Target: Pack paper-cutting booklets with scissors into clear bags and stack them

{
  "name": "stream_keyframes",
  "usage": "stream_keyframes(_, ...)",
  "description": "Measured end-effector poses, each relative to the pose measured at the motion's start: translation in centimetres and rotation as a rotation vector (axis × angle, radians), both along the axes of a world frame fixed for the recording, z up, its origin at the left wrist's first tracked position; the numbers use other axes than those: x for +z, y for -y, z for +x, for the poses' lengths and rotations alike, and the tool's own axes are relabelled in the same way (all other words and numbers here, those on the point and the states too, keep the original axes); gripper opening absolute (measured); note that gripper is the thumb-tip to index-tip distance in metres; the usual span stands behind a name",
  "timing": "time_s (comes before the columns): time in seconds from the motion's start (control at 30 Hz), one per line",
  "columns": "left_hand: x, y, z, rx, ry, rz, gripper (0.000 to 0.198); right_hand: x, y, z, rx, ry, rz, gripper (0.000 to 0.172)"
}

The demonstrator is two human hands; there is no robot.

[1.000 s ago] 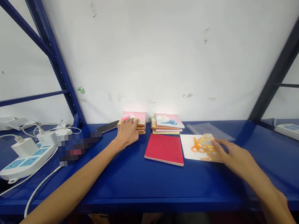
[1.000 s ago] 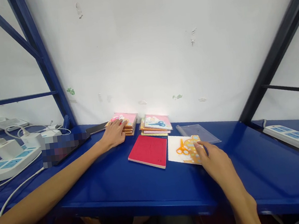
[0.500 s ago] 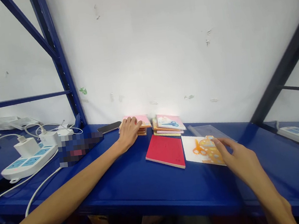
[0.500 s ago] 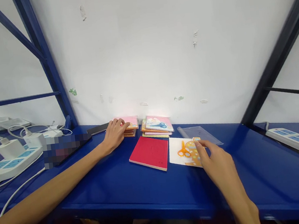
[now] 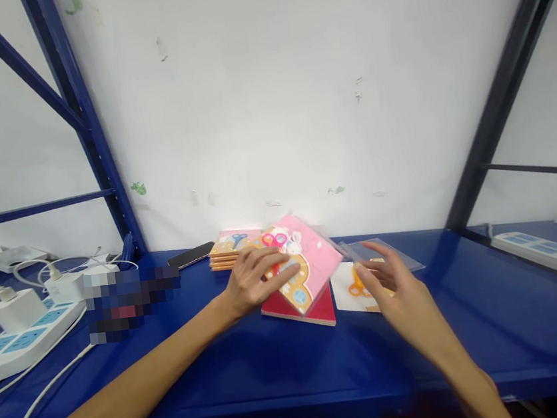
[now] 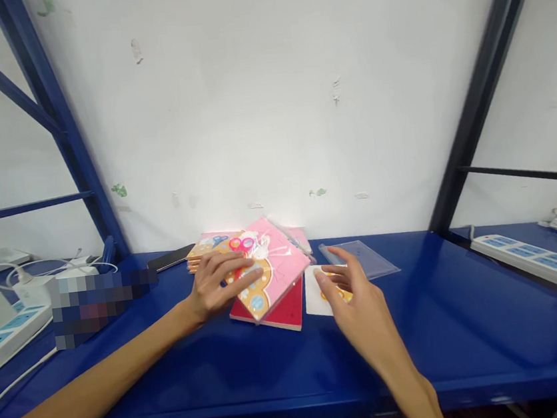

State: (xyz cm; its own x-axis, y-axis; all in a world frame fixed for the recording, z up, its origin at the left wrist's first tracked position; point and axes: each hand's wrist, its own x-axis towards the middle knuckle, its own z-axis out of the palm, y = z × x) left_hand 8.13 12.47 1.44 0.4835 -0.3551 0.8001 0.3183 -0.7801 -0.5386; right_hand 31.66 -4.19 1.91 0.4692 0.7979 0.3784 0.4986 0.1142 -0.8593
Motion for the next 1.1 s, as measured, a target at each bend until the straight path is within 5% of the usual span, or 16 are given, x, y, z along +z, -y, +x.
stream_keyframes(0.33, 0.7, 3.1, 0.5, -0.157, -0.079, -0.059, 0.023, -1.1, -0.4, 1.8, 0.049, -0.009, -0.026, 0.031)
stream_keyframes(0.7, -1.0, 2.5, 1.0, -0.287, -0.032, -0.225, 0.029, -0.6, 0.0, 1.8, 0.409, -0.427, -0.254, 0.058)
stream_keyframes(1.1, -1.5, 0.7, 0.8, -0.264, -0.174, -0.270, 0.042, -0.7, -0.1, 2.1, 0.440, -0.775, -0.305, 0.037)
